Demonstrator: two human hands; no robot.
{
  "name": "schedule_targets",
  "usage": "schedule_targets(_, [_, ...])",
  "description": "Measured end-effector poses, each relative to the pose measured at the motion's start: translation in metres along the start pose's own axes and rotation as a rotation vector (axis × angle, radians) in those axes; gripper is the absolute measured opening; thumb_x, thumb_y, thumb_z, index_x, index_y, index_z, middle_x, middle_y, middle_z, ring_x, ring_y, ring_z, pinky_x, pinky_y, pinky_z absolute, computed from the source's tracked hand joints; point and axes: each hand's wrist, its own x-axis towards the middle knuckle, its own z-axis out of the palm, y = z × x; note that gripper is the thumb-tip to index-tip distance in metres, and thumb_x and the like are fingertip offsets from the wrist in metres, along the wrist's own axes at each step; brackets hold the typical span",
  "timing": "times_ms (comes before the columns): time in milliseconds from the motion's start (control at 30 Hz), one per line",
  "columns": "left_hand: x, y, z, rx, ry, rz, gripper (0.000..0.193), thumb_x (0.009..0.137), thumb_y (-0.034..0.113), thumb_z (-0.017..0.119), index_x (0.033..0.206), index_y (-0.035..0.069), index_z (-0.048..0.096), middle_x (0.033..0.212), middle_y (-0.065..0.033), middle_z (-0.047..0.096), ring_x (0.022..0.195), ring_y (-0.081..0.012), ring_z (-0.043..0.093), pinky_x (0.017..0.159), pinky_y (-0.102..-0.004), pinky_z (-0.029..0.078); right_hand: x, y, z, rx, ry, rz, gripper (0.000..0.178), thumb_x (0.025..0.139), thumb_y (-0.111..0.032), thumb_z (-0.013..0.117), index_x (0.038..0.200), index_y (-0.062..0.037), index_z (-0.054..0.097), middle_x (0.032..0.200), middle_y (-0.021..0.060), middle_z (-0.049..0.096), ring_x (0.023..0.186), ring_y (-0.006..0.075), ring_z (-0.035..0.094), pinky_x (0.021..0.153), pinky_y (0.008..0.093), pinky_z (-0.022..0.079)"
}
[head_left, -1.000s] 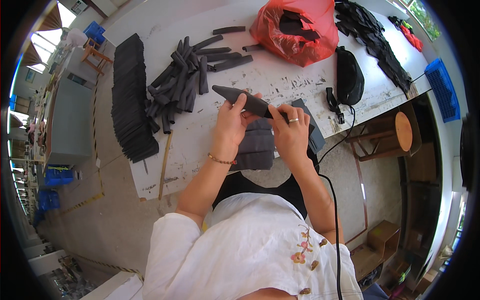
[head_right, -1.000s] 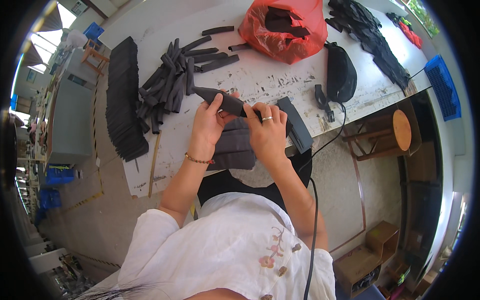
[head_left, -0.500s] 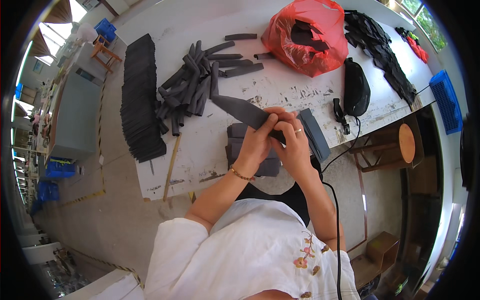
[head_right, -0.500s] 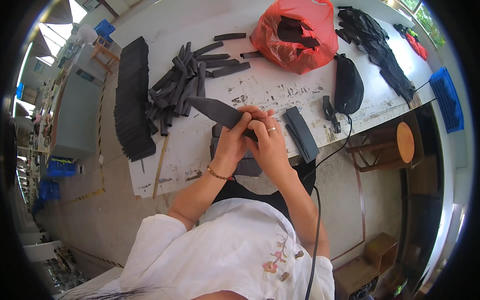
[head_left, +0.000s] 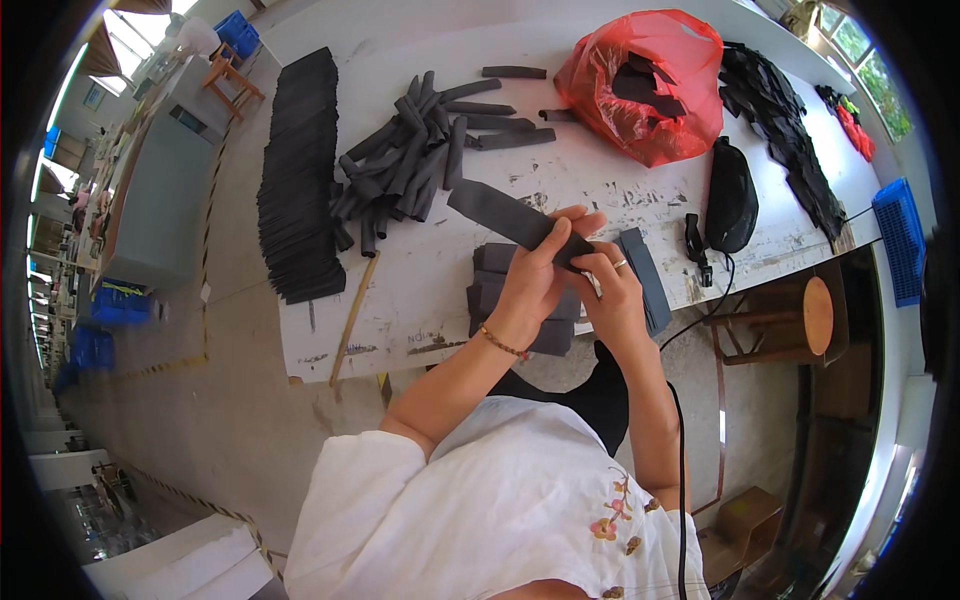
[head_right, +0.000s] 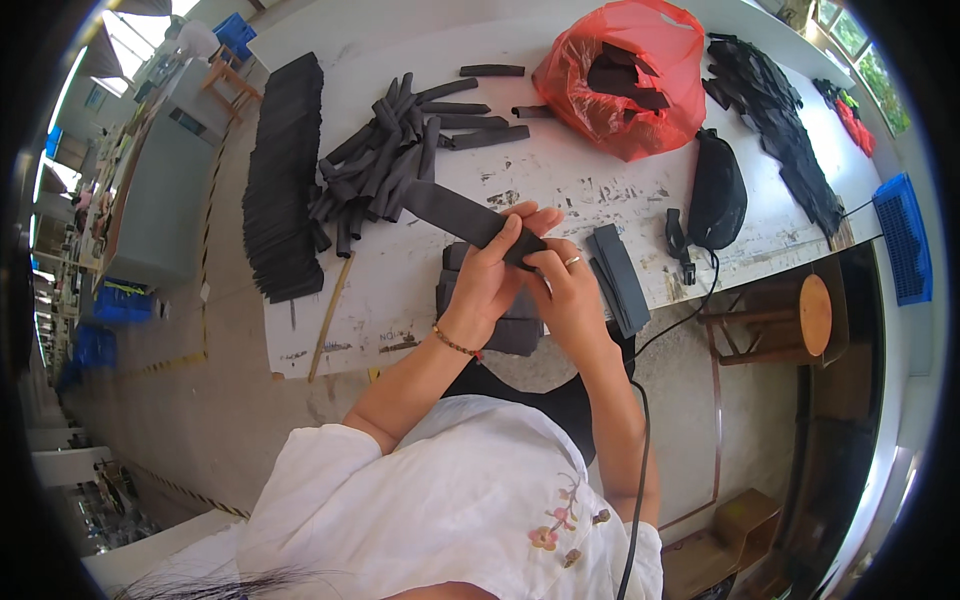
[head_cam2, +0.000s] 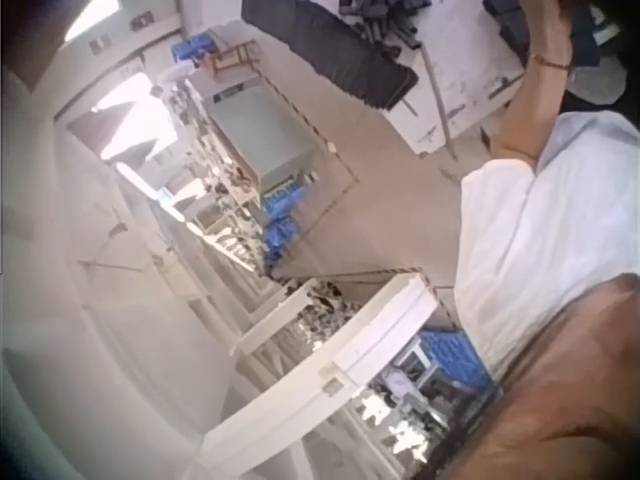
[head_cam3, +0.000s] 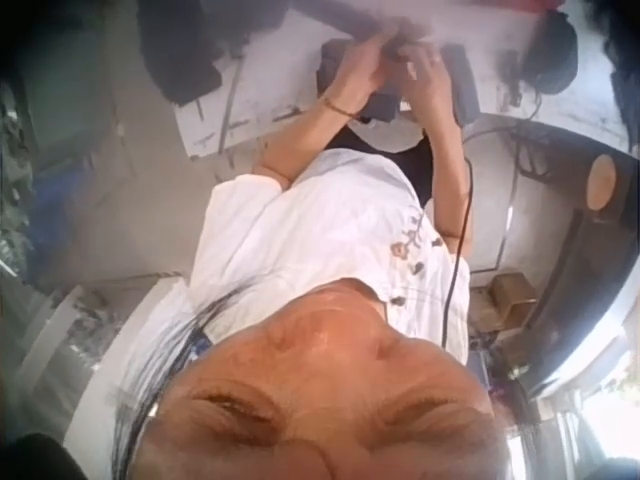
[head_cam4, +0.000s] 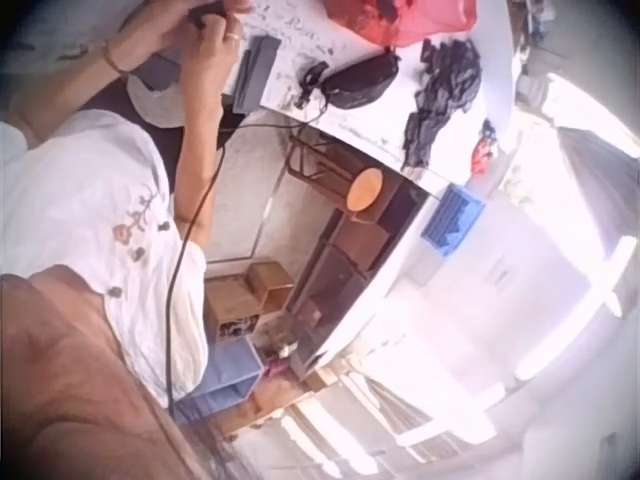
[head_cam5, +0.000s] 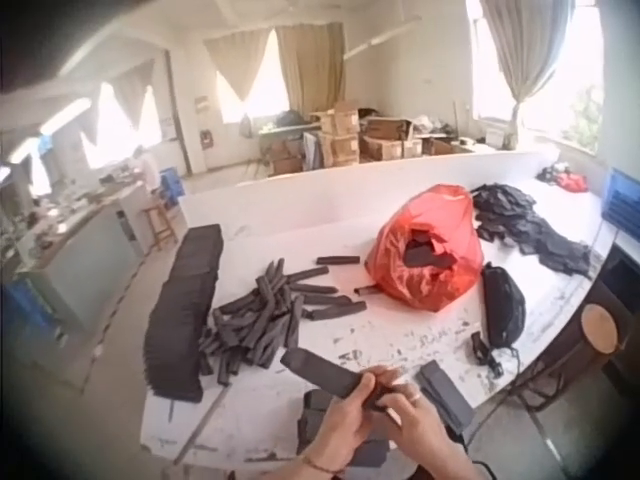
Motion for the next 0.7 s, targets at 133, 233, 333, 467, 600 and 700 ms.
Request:
schedule_targets(133, [0.005,0.022,-0.002,-0.124,0.134,0.233,0.037,0.098,0.024,0.054,0.125,-0.001,0.050,0.117,-0.0178,0.062,0.113,-0.0276,0.059,0.104,-0.0405,0.044,-0.002,0.003,0.003,0.084,0.013,-0.006,0.016,0.077,0.003,0.073,0.087,-0.0003,0.061,0.096,0.0112,0.063,0.076,0.0257,0.062,0.065,0.0319,0.050])
schedule_targets(233, [0.001,0.017,0.003,-0.081,0.095,0.270,0.034,0.099,0.023,0.052,0.122,-0.002,0.050,0.113,-0.0179,0.063,0.111,-0.0291,0.060,0.103,-0.0425,0.045,0.000,0.000,0.007,0.137,0.025,-0.018,0.015,0.078,0.001,0.073,0.086,-0.0017,0.061,0.094,0.0094,0.063,0.070,0.0246,0.062,0.059,0.0310,0.049])
schedule_targets(333, [0.000,0.009,0.008,-0.085,0.082,0.286,0.033,0.100,0.023,0.051,0.120,-0.003,0.051,0.111,-0.0177,0.064,0.110,-0.0298,0.061,0.103,-0.0429,0.045,0.001,0.003,0.009,0.160,0.057,0.013,0.014,0.078,0.001,0.073,0.085,-0.0015,0.062,0.094,0.0093,0.064,0.069,0.0233,0.062,0.059,0.0295,0.049])
schedule_targets(467, [-0.002,0.007,0.007,-0.079,0.084,0.291,0.032,0.100,0.023,0.050,0.119,-0.003,0.052,0.111,-0.0171,0.065,0.110,-0.0300,0.061,0.103,-0.0428,0.045,0.002,0.003,0.012,0.173,0.043,0.044,0.013,0.077,0.002,0.073,0.084,-0.0014,0.063,0.096,0.0100,0.066,0.070,0.0235,0.063,0.062,0.0297,0.050])
schedule_targets(600, [-0.002,0.008,0.005,-0.086,0.101,0.288,0.032,0.100,0.024,0.049,0.119,-0.002,0.052,0.111,-0.0167,0.065,0.110,-0.0303,0.061,0.103,-0.0426,0.045,0.003,0.002,0.012,0.164,0.037,0.038,0.013,0.077,0.002,0.073,0.085,-0.0012,0.063,0.095,0.0112,0.066,0.071,0.0250,0.064,0.064,0.0306,0.051])
schedule_targets(700, [0.001,0.007,0.004,-0.082,0.095,0.274,0.033,0.100,0.024,0.049,0.120,-0.002,0.051,0.112,-0.0173,0.064,0.113,-0.0307,0.060,0.104,-0.0431,0.044,0.002,0.004,0.009,0.197,0.009,0.088,0.013,0.078,-0.002,0.074,0.086,0.0003,0.064,0.100,0.0122,0.065,0.071,0.0207,0.063,0.067,0.0292,0.050])
